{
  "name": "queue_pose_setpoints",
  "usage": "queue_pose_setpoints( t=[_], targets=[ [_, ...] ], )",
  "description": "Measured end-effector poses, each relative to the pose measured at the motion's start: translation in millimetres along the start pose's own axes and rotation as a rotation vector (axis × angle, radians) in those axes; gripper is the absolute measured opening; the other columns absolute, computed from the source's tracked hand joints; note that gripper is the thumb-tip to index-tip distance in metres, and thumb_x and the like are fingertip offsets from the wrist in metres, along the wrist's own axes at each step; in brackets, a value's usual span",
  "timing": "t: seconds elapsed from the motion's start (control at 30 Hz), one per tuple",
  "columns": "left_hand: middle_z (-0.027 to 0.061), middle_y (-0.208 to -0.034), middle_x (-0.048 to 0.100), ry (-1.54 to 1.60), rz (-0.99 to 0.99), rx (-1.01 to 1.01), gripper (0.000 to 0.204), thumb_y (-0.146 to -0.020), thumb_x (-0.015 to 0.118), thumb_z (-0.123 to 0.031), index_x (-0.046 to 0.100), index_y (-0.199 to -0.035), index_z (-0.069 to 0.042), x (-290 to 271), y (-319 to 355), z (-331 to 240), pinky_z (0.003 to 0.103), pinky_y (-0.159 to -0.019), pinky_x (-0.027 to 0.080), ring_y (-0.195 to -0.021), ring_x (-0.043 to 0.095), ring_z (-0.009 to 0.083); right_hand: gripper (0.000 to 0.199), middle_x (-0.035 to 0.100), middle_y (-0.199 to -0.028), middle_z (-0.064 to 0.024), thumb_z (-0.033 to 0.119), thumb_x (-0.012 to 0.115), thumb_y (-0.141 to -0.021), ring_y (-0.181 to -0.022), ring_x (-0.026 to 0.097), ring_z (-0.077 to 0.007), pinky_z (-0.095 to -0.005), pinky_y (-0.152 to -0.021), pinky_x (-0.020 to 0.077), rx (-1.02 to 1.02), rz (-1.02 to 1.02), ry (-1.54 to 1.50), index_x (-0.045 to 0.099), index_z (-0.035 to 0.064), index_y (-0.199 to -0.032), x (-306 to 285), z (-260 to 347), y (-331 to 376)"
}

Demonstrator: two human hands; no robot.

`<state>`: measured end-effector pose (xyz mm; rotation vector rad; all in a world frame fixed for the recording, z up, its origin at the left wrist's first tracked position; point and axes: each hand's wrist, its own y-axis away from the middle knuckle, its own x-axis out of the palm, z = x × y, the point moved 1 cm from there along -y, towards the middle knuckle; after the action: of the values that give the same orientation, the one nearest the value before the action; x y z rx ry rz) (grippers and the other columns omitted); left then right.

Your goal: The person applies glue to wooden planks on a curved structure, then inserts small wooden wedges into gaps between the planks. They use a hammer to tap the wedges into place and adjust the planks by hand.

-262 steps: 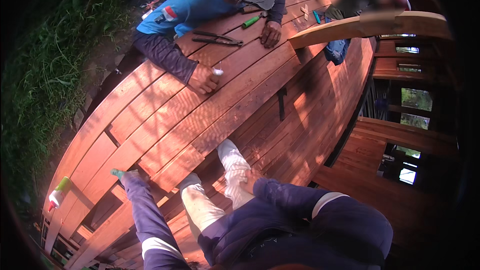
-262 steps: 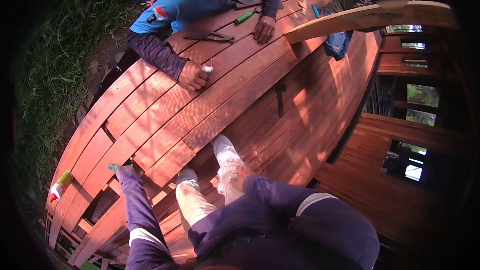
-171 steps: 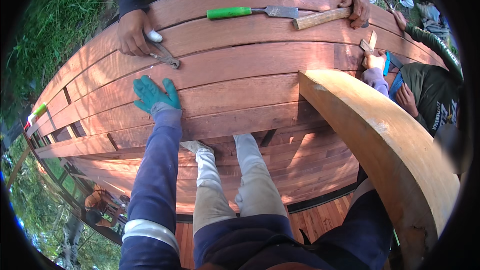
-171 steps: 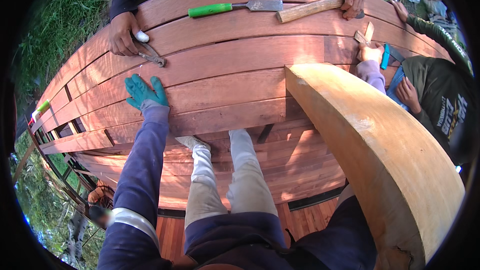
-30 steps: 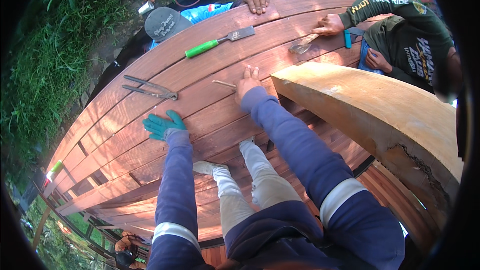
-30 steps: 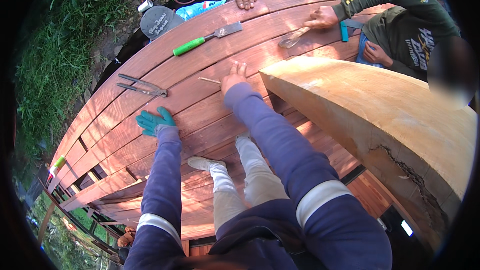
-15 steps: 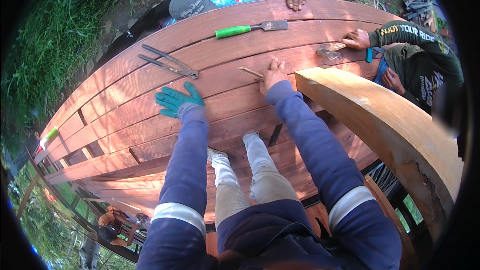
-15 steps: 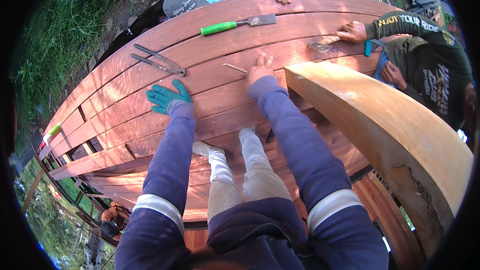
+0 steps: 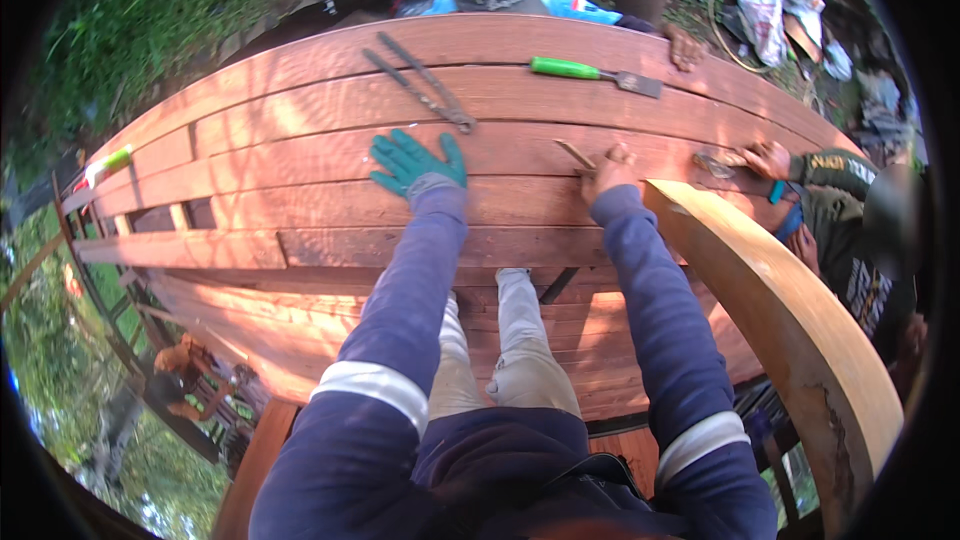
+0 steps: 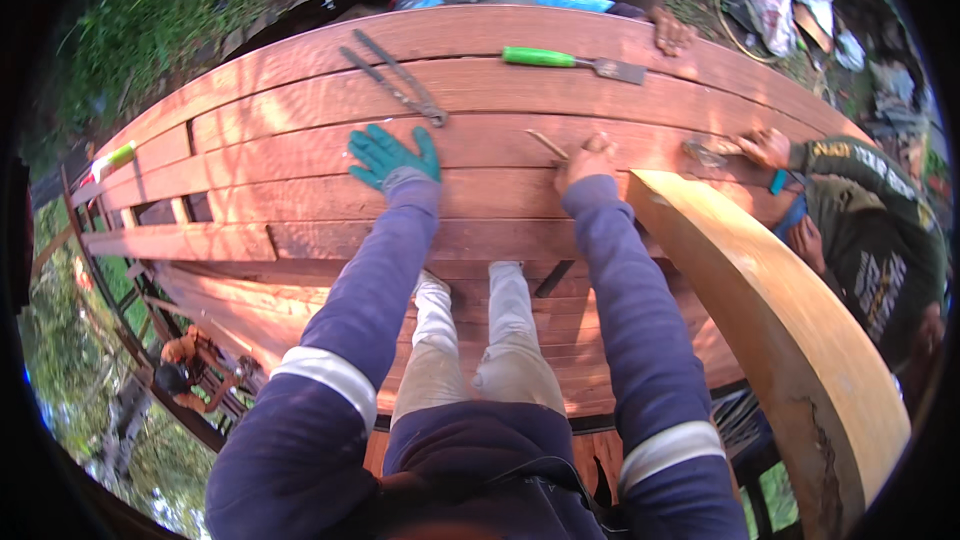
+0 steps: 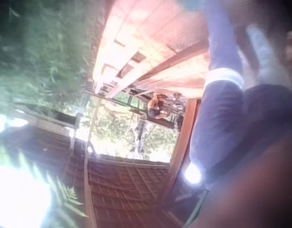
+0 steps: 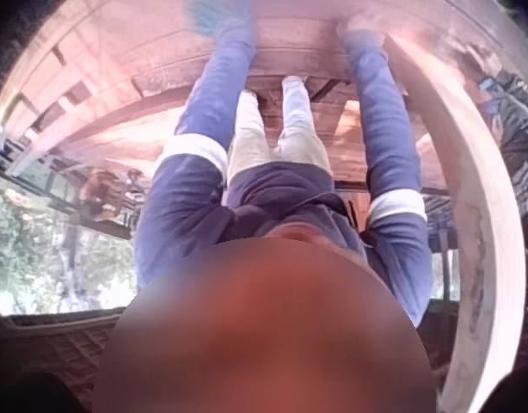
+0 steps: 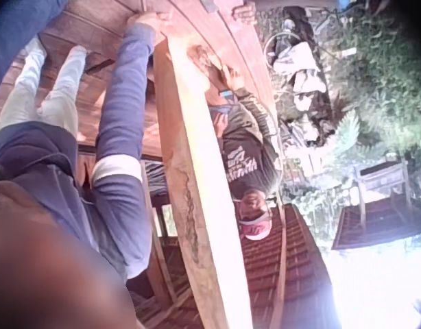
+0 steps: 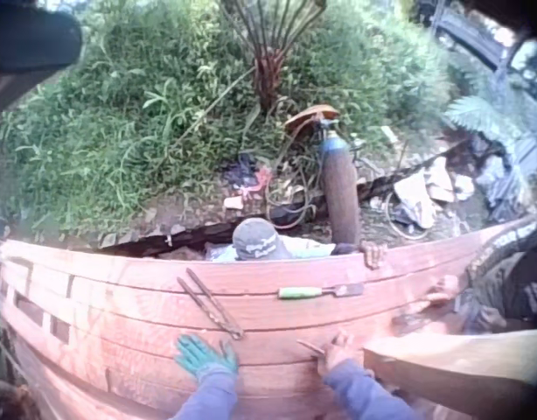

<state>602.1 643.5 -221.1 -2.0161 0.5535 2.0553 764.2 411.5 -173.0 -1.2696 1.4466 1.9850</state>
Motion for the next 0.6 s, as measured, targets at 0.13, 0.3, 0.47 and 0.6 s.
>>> queue_pose_setpoints(
  t=[0.13, 0.3, 0.47, 0.6],
  targets=[
    [0.0302, -0.166, 0.012, -0.041, -0.072, 0.043, 0.092, -0.098, 0.043, -0.062, 0.020, -0.159, 0.003, 10, -2, 2, 0.064, -0.121, 0.004, -0.156, 0.008, 0.0442, 0.035, 0.036, -0.152, -0.0385, 0.019, 0.064, -0.088, -0.137, 0.036, -0.0623, -0.0512, -0.113, 0.0418, 0.019, 0.036, -0.036, 0.069, 0.0118, -0.122, -3, 3, 3],
    [0.0260, -0.169, 0.006, -0.117, 0.017, -0.002, 0.091, -0.100, 0.036, -0.065, 0.014, -0.162, -0.002, 14, -1, 5, 0.062, -0.122, 0.006, -0.157, 0.005, 0.0400, 0.033, 0.036, -0.152, -0.0398, 0.017, 0.063, -0.088, -0.138, 0.036, -0.0623, -0.0521, -0.113, 0.0418, 0.028, 0.064, -0.041, 0.070, 0.0111, -0.120, -17, 8, 8],
    [0.0260, -0.168, 0.006, -0.052, 0.002, 0.008, 0.092, -0.100, 0.037, -0.066, 0.013, -0.162, -0.001, 13, 0, 5, 0.063, -0.122, 0.006, -0.157, 0.005, 0.0414, 0.031, 0.035, -0.152, -0.0404, 0.017, 0.060, -0.089, -0.138, 0.035, -0.0626, -0.0523, -0.112, 0.0424, 0.013, 0.089, -0.018, 0.069, 0.0079, -0.117, -27, 11, 12],
    [0.0237, -0.169, 0.006, -0.078, 0.033, -0.012, 0.094, -0.099, 0.036, -0.068, 0.012, -0.162, -0.002, 12, -1, 5, 0.062, -0.122, 0.007, -0.157, 0.006, 0.0402, 0.031, 0.035, -0.152, -0.0400, 0.016, 0.058, -0.089, -0.139, 0.034, -0.0623, -0.0526, -0.111, 0.0435, 0.026, 0.092, -0.071, 0.069, 0.0069, -0.117, -31, 12, 16]
  ],
)
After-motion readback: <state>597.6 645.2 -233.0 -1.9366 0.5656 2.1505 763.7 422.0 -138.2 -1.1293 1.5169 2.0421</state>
